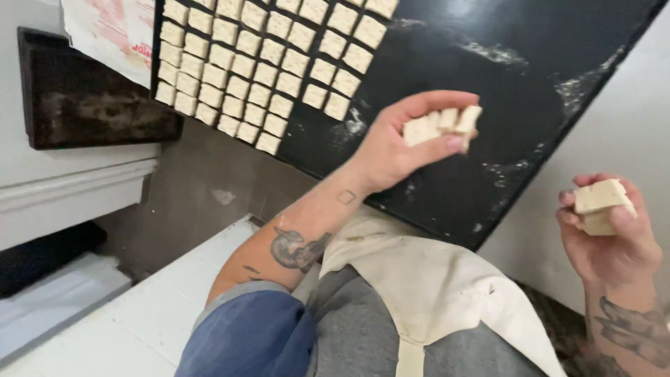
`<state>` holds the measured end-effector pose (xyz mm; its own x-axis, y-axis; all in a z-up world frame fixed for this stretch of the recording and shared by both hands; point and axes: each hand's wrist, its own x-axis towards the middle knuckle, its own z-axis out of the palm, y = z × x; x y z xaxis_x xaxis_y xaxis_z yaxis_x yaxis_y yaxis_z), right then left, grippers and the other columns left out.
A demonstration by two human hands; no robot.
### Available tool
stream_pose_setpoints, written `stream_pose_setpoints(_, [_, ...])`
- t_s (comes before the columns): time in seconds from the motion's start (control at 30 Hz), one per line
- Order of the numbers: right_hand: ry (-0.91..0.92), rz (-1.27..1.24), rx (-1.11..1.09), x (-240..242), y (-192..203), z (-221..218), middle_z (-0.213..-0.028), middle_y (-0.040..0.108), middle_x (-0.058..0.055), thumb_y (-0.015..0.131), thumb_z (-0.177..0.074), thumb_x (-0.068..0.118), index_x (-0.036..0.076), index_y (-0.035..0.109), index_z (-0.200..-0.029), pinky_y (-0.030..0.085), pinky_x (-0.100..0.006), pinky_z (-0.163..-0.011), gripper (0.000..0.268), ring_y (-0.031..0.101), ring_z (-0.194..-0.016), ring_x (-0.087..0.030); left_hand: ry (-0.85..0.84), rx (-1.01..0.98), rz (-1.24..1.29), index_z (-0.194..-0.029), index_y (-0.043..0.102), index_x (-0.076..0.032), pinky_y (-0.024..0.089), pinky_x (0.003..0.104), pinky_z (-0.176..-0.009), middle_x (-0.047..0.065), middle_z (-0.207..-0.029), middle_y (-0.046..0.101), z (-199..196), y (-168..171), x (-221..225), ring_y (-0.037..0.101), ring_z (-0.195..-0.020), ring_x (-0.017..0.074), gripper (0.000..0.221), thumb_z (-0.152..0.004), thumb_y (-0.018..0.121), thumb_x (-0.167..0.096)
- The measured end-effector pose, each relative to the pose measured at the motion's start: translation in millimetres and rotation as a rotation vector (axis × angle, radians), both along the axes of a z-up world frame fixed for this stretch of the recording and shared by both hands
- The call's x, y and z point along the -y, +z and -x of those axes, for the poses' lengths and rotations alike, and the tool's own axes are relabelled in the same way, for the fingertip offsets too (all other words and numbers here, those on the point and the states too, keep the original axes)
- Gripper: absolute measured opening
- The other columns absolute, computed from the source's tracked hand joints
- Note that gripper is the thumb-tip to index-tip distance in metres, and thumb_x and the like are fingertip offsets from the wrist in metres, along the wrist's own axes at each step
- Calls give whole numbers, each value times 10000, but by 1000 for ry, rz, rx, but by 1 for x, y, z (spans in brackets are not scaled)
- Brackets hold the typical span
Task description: Arrange small pre-cut dough squares onto a baking tray in neat rows.
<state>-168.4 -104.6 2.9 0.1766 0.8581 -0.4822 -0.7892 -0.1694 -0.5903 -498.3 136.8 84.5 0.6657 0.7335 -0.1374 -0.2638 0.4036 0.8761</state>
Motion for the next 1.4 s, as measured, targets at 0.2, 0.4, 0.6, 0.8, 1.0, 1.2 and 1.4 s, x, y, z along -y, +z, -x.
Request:
stream_pose_setpoints(0.2, [-105,28,-5,-65,-4,153,-1268,780,-223,895,-1011,233,28,758,-1499,583,-204,-663,547,777,-967,-321,44,-32,-15,-1450,722,-96,747,386,-973,165,-1332,786,181,-10,-116,831,-1123,304,408,-1083,899,-102])
stream_pose_setpoints(0.4, [-1,105,411,-139,-19,296,-1272,789,-193,898,-907,-4,-6,735,-1440,708,-282,-847,558,833,-1018,-259,-164,-604,-565,-1199,732,-154,665,345,-827,49,-1128,805,247,-30,-143,795,-966,206,356,-928,963,-158])
stream_pose_setpoints(0.6, [113,-76,1440,-178,-39,359,-1244,866,-87,1000,-899,77,99,876,-1285,642,-438,-1055,405,836,-1192,-331,-366,-730,-1462,-1230,760,-121,660,429,-871,103,-1138,747,250,-100,-125,786,-988,317,293,-959,829,-211])
stream_pose_setpoints(0.8, [22,-166,1733,-176,-60,381,-1333,829,-78,982,-946,66,95,877,-1355,679,-455,-1033,423,828,-1178,-320,-361,-697,-1662,-1228,747,-160,602,392,-865,59,-1193,702,251,-112,-123,747,-980,281,198,-1033,711,-166])
stream_pose_setpoints(1.0, [-84,-115,1571,-169,-33,378,-1315,738,-131,970,-955,13,64,879,-1353,656,-454,-981,411,800,-1144,-349,-398,-576,-1239,-1378,788,-99,656,436,-927,125,-1279,611,256,-57,-138,763,-1084,366,388,-993,792,-47])
stream_pose_setpoints(1.2, [93,-71,1598,-155,-27,395,-1234,781,-107,929,-870,10,105,881,-1387,648,-449,-848,528,820,-1033,-340,-478,-605,-1328,-1412,774,-178,637,414,-883,58,-1190,664,272,-76,-126,762,-993,300,448,-965,769,-166])
stream_pose_setpoints(1.4, [205,-90,1836,-153,-46,408,-1323,837,17,927,-987,178,176,844,-1356,672,-421,-844,378,833,-1124,-263,-498,-603,-1600,-1180,783,-142,591,409,-817,62,-1201,705,277,-94,-113,728,-924,297,175,-1027,709,-184])
